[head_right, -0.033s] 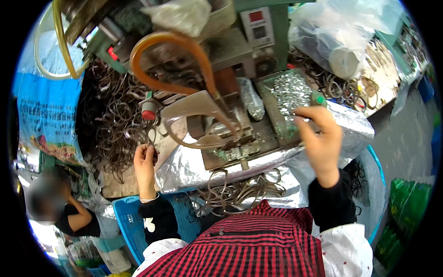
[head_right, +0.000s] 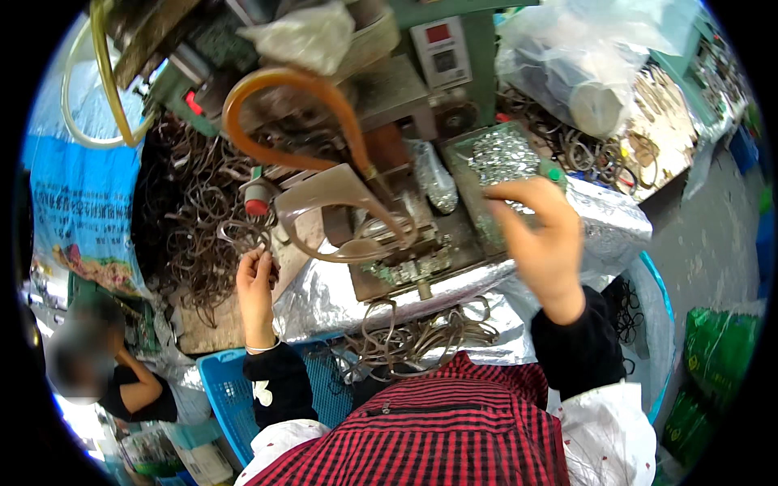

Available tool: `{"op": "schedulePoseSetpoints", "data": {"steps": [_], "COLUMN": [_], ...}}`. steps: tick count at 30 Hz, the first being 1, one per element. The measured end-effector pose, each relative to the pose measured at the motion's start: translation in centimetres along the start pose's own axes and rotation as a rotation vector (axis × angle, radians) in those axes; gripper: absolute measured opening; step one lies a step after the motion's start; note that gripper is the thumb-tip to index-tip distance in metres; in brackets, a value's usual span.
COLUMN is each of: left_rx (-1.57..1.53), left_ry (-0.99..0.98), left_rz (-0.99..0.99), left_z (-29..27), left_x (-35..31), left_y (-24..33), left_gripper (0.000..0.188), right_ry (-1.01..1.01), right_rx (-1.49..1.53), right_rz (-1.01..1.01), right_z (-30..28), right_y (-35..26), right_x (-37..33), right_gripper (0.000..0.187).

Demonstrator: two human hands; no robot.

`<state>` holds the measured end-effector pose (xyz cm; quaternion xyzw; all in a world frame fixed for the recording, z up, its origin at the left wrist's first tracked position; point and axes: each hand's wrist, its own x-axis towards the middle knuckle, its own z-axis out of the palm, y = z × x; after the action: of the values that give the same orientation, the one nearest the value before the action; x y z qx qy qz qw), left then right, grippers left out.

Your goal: The person repeatedly picks small metal components from a tray and places them into a press machine, then removes the assembled parts. The process is continuous and repetitive, with the person handling multiple small metal pieces throughout the clip.

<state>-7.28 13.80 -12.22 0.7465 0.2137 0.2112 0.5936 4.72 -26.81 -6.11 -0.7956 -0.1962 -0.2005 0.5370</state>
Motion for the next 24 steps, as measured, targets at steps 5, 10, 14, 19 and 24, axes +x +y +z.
{"op": "schedulePoseSetpoints", "data": {"steps": [5, 10, 14, 19, 24], "left_rx": [-0.067, -0.145, -0.154, -0.006, 0.071], "left_ry": [-0.057, 0.245, 0.278, 0.352, 0.125], "left_rz": [-0.042, 0.052, 0.578, 0.973, 1.068], "left_z": [4.2, 6.5, 8.4, 10.8, 10.8], "left_x": [0.1, -2.8, -3.0, -1.6, -3.7], "left_y": [0.1, 0.0, 8.5, 15.0, 13.4], "left_gripper": [0.032, 0.031, 0.030, 0.030, 0.031], "right_ry": [0.008, -0.029, -0.059, -0.132, -0.086], "right_rx": [0.195, 0.594, 0.819, 1.046, 0.736], "right_rz": [-0.211, 0.208, 0.308, 0.421, 0.269], "right_z": [5.7, 7.4, 7.3, 7.9, 6.1], "right_y": [-1.5, -2.9, -3.3, -5.3, -7.3], "right_x": [3.4, 1.5, 1.7, 1.7, 0.2], "right_gripper": [0.015, 0.023, 0.036, 0.037, 0.041]}}
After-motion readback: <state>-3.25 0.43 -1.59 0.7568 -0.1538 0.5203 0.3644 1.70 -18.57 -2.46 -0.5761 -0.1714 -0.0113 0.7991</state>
